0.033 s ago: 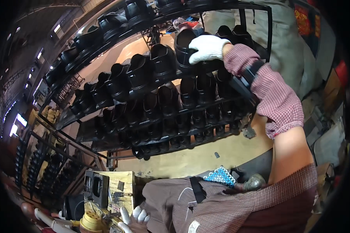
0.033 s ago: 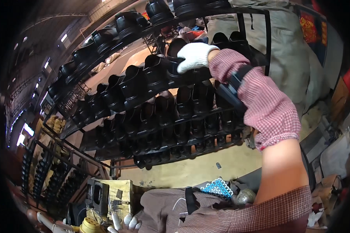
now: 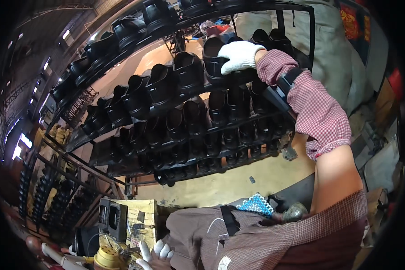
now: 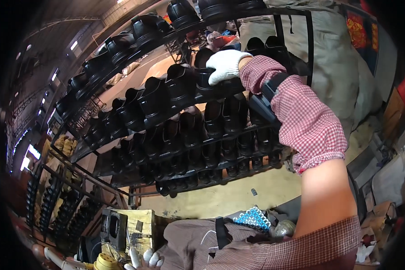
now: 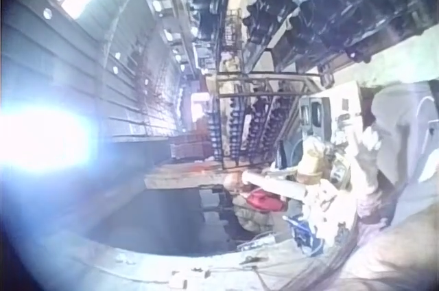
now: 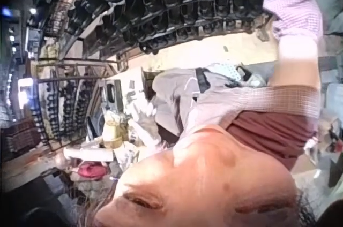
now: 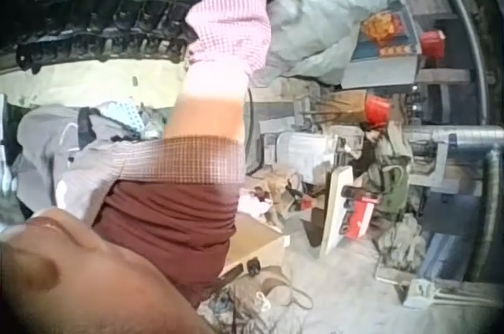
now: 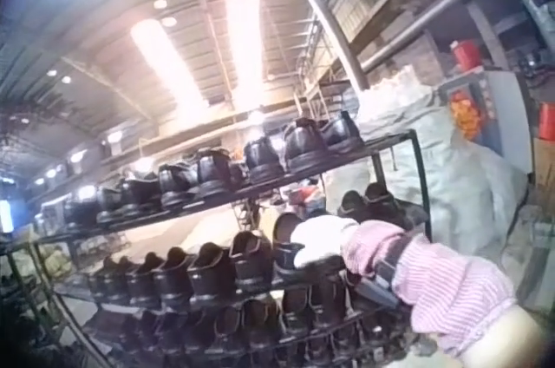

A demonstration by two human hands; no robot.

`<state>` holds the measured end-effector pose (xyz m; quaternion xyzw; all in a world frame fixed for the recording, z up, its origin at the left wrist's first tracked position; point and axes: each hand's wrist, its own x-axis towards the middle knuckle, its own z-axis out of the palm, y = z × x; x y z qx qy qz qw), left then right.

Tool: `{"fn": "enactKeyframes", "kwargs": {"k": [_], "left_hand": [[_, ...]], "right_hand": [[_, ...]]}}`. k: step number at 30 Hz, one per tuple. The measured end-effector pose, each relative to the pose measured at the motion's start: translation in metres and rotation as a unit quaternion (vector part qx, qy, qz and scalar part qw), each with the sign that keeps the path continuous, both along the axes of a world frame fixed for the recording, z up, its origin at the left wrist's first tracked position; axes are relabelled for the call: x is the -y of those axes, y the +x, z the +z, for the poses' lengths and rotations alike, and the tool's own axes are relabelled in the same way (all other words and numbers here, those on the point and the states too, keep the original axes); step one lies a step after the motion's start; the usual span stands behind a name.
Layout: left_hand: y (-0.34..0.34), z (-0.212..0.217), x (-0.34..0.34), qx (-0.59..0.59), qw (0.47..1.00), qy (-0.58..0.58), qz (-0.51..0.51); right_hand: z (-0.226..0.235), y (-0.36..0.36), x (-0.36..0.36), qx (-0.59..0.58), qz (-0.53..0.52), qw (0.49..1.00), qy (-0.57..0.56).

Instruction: Brushing and inspecting black shoes at a quality control or finishing station.

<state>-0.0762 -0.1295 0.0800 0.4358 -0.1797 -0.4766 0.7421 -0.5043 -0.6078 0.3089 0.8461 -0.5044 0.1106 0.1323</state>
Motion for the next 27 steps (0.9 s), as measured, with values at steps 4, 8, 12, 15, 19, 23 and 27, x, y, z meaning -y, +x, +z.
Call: {"fn": "enactKeyframes", "kwargs": {"k": [4,8,12,15,19,23,27], "left_hand": [[0.019,0.004,-0.013,0.037,0.997,0.01,-0.067],[0.015,-0.008,-0.02,0.005,0.999,-0.036,-0.04],[-0.011,0.014,-0.012,0.058,0.997,0.028,0.048],[-0.025,0.02,0.0,0.074,0.997,0.009,-0.003],[-0.03,0.004,-0.004,-0.041,0.998,-0.005,-0.044],[-0.036,-0.035,-0.022,-0.037,0.999,-0.034,-0.016],[-0.052,-0.051,-0.027,-0.063,0.998,-0.024,0.017]], "right_hand": [[0.006,-0.068,0.057,0.051,-0.018,0.982,-0.184],[-0.014,-0.218,0.09,0.062,-0.348,0.935,-0.036],[-0.038,-0.113,0.013,0.148,-0.238,0.956,-0.084],[-0.092,-0.175,0.024,0.043,0.028,0.961,-0.273],[-0.093,-0.035,-0.12,0.066,-0.008,0.993,-0.094],[-0.088,0.097,-0.192,0.115,0.228,0.955,0.15],[-0.096,0.192,-0.219,0.151,0.476,0.78,0.378]]}}
